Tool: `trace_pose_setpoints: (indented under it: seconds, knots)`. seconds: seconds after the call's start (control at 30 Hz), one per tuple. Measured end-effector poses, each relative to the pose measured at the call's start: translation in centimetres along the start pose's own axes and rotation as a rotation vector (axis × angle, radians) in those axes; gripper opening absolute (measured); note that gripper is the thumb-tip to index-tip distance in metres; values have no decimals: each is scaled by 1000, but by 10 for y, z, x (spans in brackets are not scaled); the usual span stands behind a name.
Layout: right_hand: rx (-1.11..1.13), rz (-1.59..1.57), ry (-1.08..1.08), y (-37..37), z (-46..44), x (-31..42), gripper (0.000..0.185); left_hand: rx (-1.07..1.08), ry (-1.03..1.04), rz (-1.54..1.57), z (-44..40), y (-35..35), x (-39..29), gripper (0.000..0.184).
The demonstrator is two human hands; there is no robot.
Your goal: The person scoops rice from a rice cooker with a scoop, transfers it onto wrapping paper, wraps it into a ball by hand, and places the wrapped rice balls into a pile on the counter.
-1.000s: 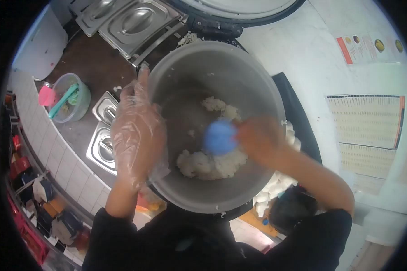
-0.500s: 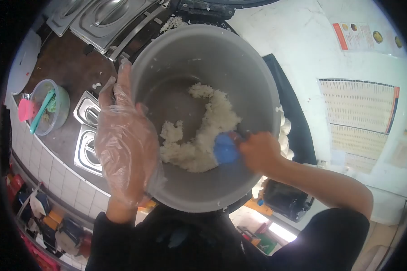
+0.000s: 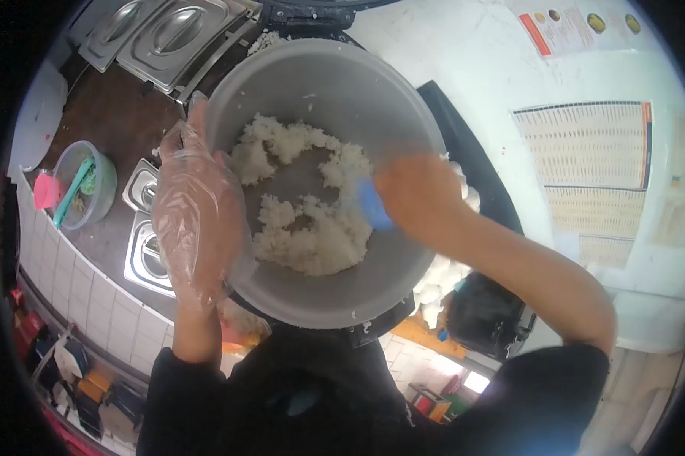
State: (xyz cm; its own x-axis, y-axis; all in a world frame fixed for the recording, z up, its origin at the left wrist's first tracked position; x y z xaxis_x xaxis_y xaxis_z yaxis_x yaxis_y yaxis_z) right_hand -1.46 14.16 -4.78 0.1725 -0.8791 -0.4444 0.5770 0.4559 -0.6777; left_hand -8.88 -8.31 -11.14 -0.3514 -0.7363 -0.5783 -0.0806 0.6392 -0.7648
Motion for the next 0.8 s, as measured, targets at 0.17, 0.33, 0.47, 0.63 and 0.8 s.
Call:
trace_pose_setpoints:
  seconds: [0.17,0.33,0.47,0.63,0.8]
  knots:
    - [-160,7,-32,82,-29,13,24,-4,2,5,2,-3,0,58]
    - [-335,-67,66,77,-78,9,27,-10,25,-3,3,-5,-2,57]
    - [-139,-715,142,38,-73,-1,32,-11,39,-7,5,-4,-1,57]
    - [-231,-573,133,84,-121,-14,50,-21,58,-22,4,-1,-3,56]
    - [63,-942,108,51,-135,48,64,-94,56,12,6,4,2,50]
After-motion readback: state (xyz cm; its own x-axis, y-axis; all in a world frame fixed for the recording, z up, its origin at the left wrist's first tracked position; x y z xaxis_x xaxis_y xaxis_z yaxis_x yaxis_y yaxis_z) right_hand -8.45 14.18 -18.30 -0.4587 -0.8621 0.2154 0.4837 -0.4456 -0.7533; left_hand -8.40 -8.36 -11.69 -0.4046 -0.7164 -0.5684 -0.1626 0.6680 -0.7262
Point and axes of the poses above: each hand's wrist, its own z-axis away from the middle knuckle, its own y-axis out of the palm, x = y × z, the point moved 1 cm from there along -z, towards the middle knuckle
